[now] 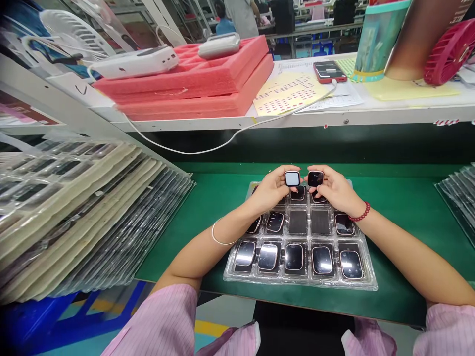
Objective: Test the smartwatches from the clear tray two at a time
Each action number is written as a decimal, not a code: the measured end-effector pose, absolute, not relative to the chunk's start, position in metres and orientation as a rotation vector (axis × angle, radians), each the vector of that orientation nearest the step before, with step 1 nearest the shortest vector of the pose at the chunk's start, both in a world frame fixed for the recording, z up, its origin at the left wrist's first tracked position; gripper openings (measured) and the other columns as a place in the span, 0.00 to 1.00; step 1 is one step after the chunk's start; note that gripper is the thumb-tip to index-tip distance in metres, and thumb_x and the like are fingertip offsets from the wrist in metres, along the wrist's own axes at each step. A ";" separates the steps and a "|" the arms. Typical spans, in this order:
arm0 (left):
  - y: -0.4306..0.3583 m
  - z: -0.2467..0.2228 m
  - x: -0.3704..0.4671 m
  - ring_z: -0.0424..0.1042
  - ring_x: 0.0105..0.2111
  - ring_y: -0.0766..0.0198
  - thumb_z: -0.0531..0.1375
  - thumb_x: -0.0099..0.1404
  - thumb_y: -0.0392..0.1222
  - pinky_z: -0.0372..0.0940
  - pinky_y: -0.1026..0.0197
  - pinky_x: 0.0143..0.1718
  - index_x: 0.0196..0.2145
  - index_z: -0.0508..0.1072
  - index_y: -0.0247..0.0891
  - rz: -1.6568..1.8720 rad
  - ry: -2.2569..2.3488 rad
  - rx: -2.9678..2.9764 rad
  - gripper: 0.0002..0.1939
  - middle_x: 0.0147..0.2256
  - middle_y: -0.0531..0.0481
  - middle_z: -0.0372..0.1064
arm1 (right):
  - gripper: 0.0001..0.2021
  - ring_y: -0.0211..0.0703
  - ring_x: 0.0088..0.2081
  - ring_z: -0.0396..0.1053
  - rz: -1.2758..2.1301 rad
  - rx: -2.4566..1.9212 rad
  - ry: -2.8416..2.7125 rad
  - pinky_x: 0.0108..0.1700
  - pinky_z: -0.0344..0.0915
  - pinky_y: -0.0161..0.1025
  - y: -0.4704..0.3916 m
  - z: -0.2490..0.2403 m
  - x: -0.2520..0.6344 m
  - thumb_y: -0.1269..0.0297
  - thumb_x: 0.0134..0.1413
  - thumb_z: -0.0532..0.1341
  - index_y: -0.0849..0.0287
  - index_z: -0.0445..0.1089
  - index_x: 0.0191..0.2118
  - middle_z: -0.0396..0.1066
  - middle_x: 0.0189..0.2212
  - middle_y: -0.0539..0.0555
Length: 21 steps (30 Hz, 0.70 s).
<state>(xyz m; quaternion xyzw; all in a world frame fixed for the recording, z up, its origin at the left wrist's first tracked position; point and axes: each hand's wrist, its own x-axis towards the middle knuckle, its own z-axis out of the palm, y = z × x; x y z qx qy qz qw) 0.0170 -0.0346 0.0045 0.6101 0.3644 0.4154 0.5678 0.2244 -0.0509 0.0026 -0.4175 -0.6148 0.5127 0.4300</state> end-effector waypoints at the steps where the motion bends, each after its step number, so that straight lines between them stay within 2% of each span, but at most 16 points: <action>1: -0.034 0.004 0.017 0.72 0.41 0.63 0.57 0.49 0.25 0.67 0.58 0.47 0.47 0.71 0.36 0.978 0.861 1.435 0.26 0.42 0.47 0.72 | 0.21 0.43 0.33 0.75 1.263 -1.067 -1.545 0.32 0.74 0.39 -0.051 0.004 0.225 0.70 0.48 0.61 0.57 0.67 0.51 0.76 0.42 0.57; 4: -0.034 0.004 0.017 0.72 0.41 0.63 0.57 0.49 0.25 0.66 0.57 0.48 0.47 0.71 0.36 0.978 0.870 1.443 0.26 0.43 0.47 0.72 | 0.18 0.41 0.30 0.74 1.234 -1.120 -1.567 0.30 0.74 0.38 -0.051 0.004 0.225 0.69 0.50 0.60 0.58 0.68 0.50 0.77 0.40 0.56; 13: -0.036 0.007 0.018 0.72 0.41 0.63 0.55 0.48 0.24 0.66 0.56 0.50 0.47 0.70 0.36 0.968 0.855 1.410 0.27 0.41 0.48 0.72 | 0.25 0.44 0.37 0.76 1.141 -1.073 -1.612 0.37 0.74 0.41 -0.052 -0.003 0.225 0.75 0.45 0.57 0.53 0.68 0.52 0.76 0.46 0.55; 21: -0.036 0.007 0.018 0.72 0.43 0.62 0.58 0.50 0.26 0.67 0.59 0.47 0.46 0.71 0.36 0.969 0.866 1.454 0.24 0.44 0.46 0.72 | 0.24 0.48 0.39 0.76 1.122 -1.095 -1.611 0.41 0.75 0.45 -0.054 -0.002 0.223 0.73 0.46 0.60 0.52 0.68 0.52 0.76 0.46 0.55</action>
